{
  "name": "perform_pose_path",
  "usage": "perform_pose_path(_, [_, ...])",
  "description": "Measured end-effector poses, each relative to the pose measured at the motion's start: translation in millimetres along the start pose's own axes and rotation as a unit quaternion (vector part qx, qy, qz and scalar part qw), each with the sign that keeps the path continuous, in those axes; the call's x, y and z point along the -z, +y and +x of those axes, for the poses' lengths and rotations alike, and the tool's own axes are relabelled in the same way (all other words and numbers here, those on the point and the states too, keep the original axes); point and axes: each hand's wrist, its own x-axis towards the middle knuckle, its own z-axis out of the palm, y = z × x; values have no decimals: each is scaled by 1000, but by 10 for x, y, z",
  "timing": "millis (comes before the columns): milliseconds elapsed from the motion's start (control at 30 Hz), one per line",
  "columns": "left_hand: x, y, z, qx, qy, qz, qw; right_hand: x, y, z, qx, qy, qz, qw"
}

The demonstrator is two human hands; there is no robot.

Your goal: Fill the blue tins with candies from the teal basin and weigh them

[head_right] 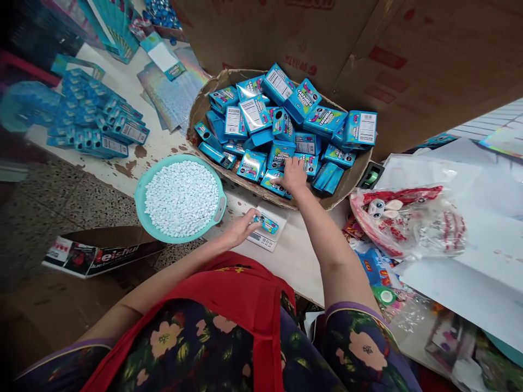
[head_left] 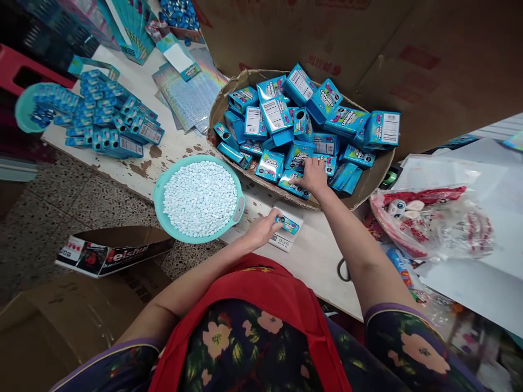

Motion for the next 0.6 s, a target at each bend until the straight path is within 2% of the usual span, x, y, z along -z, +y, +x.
perform_pose_path(100, [-84,-34,22,-3,-29,98,995,13,-81,-12,-57,-49,-13,997])
perform_pose_path(167, [-152,-37,40,-11,-38,128,991,32,-113,-1,-76,-98,-35,992])
perform_pose_path(233, [-172,-41,30,-14,-27,118,993,63,-115,17,-66,-129,-59,988])
perform_pose_path(300, [-95,-76,-48,-11,3,79,997,103,-88,27,-39,-135,-66,988])
perform_pose_path(367, [107,-172,-218,-1,64,12,998,149,-35,20,-19,-134,-42,990])
perform_pose_path(467, [620,-471,-609,33,216,-99,971,234,77,-36,-30,-155,36,987])
perform_pose_path(533, [1034,-785,-873,70,347,-144,924,320,143,-128,-49,-128,87,987])
perform_pose_path(600, [1435,-1198,-1043,116,475,-140,861,441,161,-288,-55,-57,154,985])
